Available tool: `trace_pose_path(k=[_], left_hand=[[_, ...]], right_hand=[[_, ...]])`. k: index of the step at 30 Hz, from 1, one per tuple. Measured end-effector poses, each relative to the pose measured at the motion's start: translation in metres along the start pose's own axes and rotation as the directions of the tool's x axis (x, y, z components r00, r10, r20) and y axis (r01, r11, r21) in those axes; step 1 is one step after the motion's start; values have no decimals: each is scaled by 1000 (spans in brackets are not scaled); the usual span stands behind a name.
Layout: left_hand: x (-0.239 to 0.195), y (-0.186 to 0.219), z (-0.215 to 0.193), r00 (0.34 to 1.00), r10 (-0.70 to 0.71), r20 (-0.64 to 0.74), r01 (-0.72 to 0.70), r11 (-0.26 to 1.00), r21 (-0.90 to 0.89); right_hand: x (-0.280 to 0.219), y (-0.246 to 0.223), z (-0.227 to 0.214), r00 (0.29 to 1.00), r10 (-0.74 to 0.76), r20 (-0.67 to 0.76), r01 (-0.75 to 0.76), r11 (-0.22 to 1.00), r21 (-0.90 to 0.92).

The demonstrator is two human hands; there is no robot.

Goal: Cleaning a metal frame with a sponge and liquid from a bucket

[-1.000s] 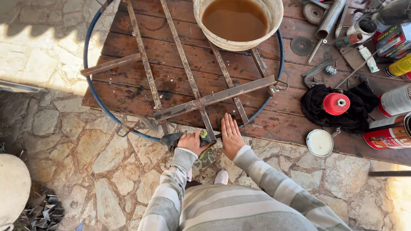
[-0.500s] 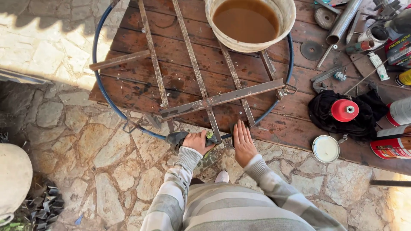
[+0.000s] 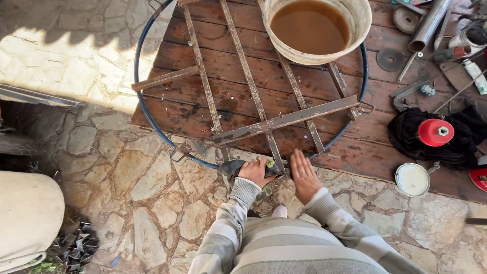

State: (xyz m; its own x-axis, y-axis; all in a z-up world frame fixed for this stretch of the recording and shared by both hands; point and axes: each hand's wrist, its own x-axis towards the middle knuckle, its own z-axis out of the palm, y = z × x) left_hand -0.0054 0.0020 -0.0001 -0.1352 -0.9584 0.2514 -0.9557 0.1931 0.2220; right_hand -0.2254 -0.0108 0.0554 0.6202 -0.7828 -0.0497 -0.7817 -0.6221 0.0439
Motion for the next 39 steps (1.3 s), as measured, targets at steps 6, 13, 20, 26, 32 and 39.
trace_pose_path(k=[6, 13, 20, 26, 32, 39], left_hand=[[-3, -2, 11, 1000, 23, -13, -23, 1000, -15], [3, -7, 9, 992, 79, -101, -78, 997, 8], [-2, -5, 15, 983, 92, -161, -96, 995, -17], [-5, -7, 22, 977, 94, -193, -98, 995, -13], [-6, -4, 14, 990, 93, -103, -98, 994, -43], [-5, -9, 4, 988, 39, 149, -20, 992, -127]], right_hand=[[19, -11, 10, 998, 10, -63, -9, 1000, 16], [19, 2, 12, 989, 103, -103, -88, 987, 134], [7, 1, 13, 997, 30, -74, -24, 996, 81], [-8, 1, 16, 1000, -12, 17, 11, 996, 86], [-1, -17, 4, 998, 64, 27, -67, 992, 107], [23, 2, 32, 936, 119, -330, -83, 989, 122]])
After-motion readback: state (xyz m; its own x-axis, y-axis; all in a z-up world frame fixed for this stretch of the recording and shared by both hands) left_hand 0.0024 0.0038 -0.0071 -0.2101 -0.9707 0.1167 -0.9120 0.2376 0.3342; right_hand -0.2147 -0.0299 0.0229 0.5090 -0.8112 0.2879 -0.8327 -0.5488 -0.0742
